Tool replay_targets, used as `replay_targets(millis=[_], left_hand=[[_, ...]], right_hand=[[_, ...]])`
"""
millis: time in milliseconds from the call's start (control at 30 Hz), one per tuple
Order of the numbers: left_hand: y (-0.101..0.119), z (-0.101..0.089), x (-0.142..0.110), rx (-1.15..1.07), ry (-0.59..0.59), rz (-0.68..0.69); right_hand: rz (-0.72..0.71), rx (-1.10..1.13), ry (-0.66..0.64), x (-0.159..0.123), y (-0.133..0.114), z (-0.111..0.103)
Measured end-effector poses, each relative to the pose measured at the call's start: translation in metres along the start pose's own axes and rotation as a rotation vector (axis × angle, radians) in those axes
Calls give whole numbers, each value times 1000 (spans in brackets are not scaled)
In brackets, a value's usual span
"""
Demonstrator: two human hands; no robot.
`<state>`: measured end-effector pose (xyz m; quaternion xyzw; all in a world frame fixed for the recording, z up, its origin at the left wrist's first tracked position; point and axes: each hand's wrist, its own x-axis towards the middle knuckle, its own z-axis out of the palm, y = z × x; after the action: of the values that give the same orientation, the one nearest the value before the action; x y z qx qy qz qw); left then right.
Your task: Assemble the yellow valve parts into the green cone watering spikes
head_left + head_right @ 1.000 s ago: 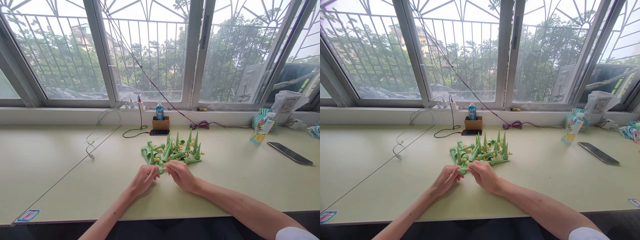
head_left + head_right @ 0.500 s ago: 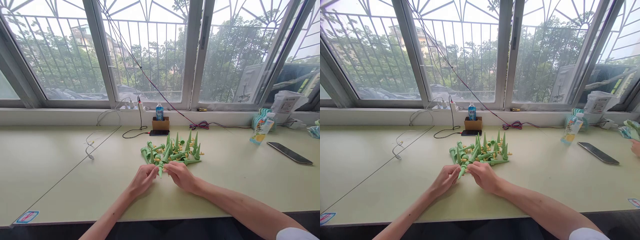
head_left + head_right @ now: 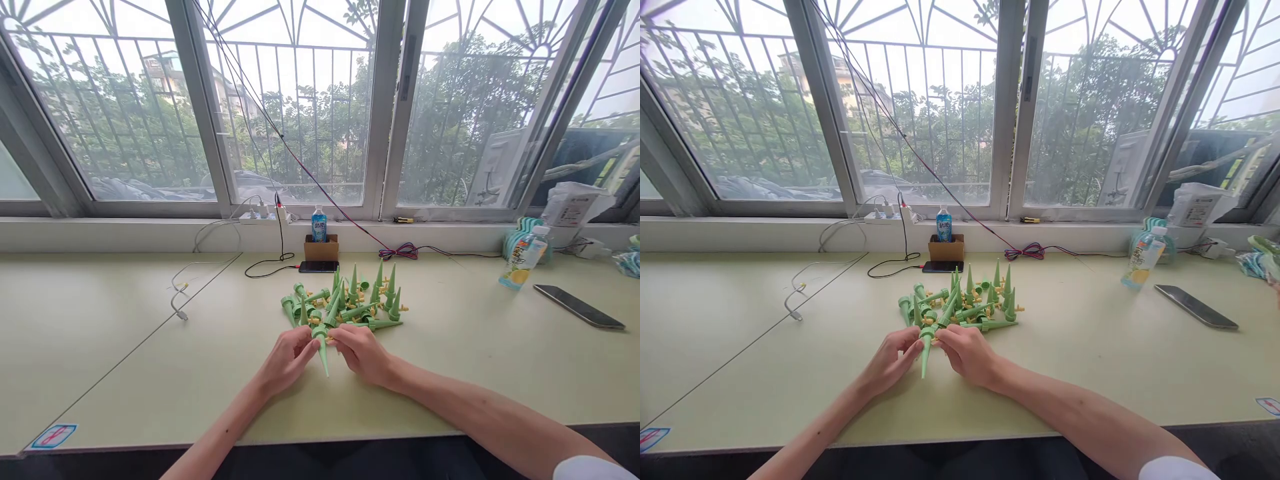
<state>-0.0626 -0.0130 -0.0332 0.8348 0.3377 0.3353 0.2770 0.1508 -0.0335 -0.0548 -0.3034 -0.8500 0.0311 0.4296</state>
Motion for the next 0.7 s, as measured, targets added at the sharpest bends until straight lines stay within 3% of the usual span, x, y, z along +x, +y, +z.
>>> replay_targets(millis=[700], left_hand=[[0, 4, -3, 153, 64, 116]], right_hand=[[34, -2, 41, 2, -2, 2]])
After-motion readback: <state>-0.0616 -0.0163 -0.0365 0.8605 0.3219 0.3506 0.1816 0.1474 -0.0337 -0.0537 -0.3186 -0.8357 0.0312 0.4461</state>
